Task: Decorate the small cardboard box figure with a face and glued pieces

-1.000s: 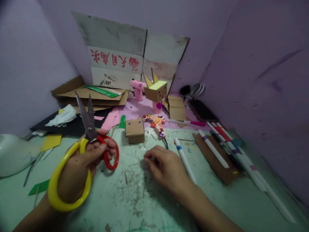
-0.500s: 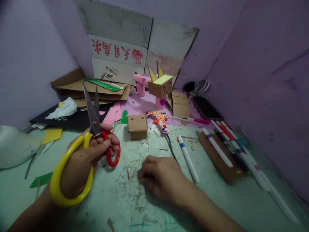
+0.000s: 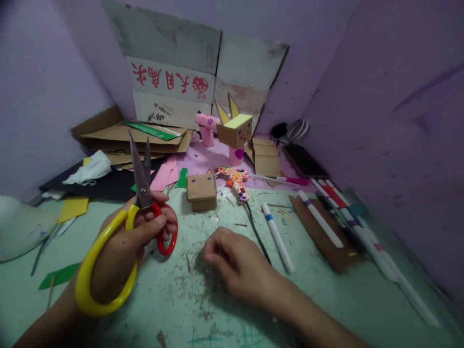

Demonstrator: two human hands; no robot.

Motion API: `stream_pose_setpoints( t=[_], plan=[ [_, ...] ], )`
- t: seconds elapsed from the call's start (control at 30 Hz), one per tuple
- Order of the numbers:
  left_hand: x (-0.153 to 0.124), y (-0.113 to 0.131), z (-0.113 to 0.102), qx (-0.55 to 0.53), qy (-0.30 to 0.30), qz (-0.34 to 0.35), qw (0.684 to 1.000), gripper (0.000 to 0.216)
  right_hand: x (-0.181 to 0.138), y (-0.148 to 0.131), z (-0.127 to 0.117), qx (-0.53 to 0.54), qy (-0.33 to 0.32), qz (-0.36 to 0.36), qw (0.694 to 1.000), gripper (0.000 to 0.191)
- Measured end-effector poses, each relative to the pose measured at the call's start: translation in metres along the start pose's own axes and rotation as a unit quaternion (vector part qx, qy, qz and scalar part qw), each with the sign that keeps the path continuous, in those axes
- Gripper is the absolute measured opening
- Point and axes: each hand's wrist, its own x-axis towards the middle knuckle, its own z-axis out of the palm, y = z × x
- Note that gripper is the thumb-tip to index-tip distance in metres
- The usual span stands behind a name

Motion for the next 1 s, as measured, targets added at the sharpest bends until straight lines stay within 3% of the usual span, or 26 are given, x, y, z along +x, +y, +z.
stream_pose_setpoints(
  t=[0.07,0.13,0.2,0.3,0.37,0.43,0.5,0.57,0.63,0.73,1.0],
  plan=[
    [-0.003,-0.001,0.002,0.029,-0.039,0.001,0.999,0.026,0.001,0.001,-0.002,0.229,0.019,0.059,0.971,0.022],
    [-0.008,-0.001,0.007,0.046,-0.078,-0.013,0.996,0.024,0.003,0.002,-0.001,0.398,0.004,0.097,0.912,0.032],
    [-0.013,-0.001,0.014,0.053,-0.091,-0.034,0.994,0.021,0.004,0.003,0.001,0.48,-0.007,0.112,0.87,0.038],
    [-0.019,-0.003,0.023,0.077,-0.087,-0.042,0.992,0.02,0.005,0.004,0.005,0.501,-0.001,0.121,0.857,0.041],
    [-0.02,-0.004,0.025,0.092,-0.095,-0.029,0.991,0.022,0.005,0.004,0.005,0.47,0.018,0.12,0.874,0.04],
    [-0.019,-0.004,0.024,0.095,-0.094,-0.023,0.991,0.023,0.004,0.003,0.002,0.377,0.058,0.094,0.92,0.035],
    [-0.017,-0.004,0.022,0.095,-0.076,-0.018,0.992,0.022,0.002,0.003,-0.004,0.209,0.105,0.027,0.972,0.021],
    [-0.015,-0.003,0.019,0.095,-0.055,-0.007,0.994,0.022,0.0,0.002,-0.008,0.039,0.102,-0.035,0.993,0.008],
    [-0.013,-0.003,0.018,0.103,-0.039,0.005,0.994,0.022,-0.002,0.003,-0.009,-0.061,0.053,-0.057,0.995,0.008],
    [-0.011,-0.002,0.018,0.118,-0.02,0.007,0.993,0.021,-0.003,0.004,-0.004,-0.126,-0.007,-0.049,0.991,0.008],
    [-0.009,-0.007,0.015,0.121,-0.052,0.009,0.991,0.02,-0.001,0.005,0.006,-0.253,-0.032,-0.063,0.965,0.014]
  ],
)
